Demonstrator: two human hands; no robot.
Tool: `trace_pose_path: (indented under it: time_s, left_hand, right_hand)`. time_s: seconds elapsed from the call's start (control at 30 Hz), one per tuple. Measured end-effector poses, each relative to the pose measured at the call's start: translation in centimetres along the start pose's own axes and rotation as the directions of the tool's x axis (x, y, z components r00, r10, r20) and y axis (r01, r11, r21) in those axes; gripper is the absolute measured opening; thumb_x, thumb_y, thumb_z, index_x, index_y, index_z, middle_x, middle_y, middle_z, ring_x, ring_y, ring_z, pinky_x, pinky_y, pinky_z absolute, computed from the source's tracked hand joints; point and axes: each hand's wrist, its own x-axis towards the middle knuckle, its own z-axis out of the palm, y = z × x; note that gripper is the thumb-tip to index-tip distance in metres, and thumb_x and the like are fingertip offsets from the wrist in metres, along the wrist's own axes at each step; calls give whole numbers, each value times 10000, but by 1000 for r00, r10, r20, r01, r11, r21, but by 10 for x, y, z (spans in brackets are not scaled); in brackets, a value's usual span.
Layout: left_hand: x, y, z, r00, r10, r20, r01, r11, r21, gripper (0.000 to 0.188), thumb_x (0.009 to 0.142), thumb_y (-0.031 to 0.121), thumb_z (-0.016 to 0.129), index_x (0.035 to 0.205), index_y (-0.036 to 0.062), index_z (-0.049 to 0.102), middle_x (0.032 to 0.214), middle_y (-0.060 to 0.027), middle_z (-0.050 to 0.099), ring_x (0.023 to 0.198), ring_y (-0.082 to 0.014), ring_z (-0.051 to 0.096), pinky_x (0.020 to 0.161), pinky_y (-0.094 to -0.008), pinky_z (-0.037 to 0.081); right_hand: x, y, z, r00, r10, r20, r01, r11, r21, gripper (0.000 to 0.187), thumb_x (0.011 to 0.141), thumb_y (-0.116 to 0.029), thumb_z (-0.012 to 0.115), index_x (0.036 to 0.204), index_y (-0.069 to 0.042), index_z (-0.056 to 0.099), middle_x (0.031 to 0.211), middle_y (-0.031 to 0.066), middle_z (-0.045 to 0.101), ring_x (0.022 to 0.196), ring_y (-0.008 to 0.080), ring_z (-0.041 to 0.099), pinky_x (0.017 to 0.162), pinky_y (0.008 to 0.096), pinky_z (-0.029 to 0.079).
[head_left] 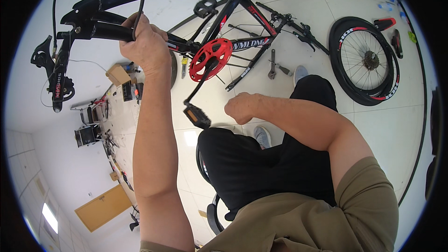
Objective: The person routes a gear cable through the rear derailleur, threads it into the housing, and secures it. Then they rotate the crankset and pedal to test the drivetrain movement.
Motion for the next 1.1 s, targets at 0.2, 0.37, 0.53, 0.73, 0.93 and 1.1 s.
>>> trace_pose_path:
  time_s: [0.2, 0.37, 0.53, 0.73, 0.93, 1.1]
  left_hand:
    - [-1, 1, -1, 1000, -11, 7, 11, 1000, -19, 151, 944, 41, 588, 1053, -57, 553, 555, -30, 505, 425, -98, 462, 420, -269, 370]
    - [2, -1, -1, 1000, -10, 2, 10, 1000, -16, 148, 951, 43, 588, 1058, -54, 557, 556, -29, 508, 428, -92, 464, 418, -267, 370]
    - [2, -2, -3, 1000, -5, 8, 5, 1000, -25, 149, 949, 44, 593, 1057, -53, 558, 560, -24, 513, 427, -90, 466, 417, -266, 376]
    - [-1, 0, 0, 1000, -28, -12, 27, 998, -51, 128, 934, 23, 599, 1044, -40, 575, 593, -21, 522, 451, -78, 475, 426, -250, 378]
    - [9, -19, -5, 998, 7, -65, -8, 1000, -24, 88, 911, 45, 649, 971, -15, 671, 703, -3, 578, 611, -70, 513, 537, -229, 398]
    - [17, -32, -6, 993, 90, -83, -84, 994, 67, 142, 922, 127, 668, 927, -13, 695, 726, -2, 609, 650, -79, 535, 605, -251, 439]
  right_hand:
    - [-3, -1, -7, 994, 26, -110, -24, 1000, 15, 225, 713, -24, 607, 901, 45, 710, 935, 215, 722, 914, 351, 717, 785, 453, 556]
    - [1, 7, -7, 965, 90, -248, -80, 996, 48, 210, 743, -54, 592, 901, 36, 695, 950, 220, 724, 875, 365, 724, 763, 458, 567]
    - [2, 9, -12, 955, 154, -255, -142, 988, 65, 227, 742, -39, 603, 924, 32, 719, 975, 205, 733, 920, 341, 726, 780, 441, 574]
    - [3, 12, -8, 957, 174, -234, -144, 980, 138, 229, 739, -26, 590, 920, 44, 710, 982, 227, 724, 938, 366, 715, 799, 451, 568]
    - [4, 27, 5, 855, 389, -343, -218, 869, 444, 375, 813, -82, 585, 1164, 51, 592, 1071, 230, 687, 1019, 355, 680, 855, 455, 534]
    - [-4, 33, 5, 660, 744, -104, 76, 71, 995, 709, 866, -152, 672, 1473, 63, 374, 1186, 236, 624, 951, 308, 695, 774, 429, 579]
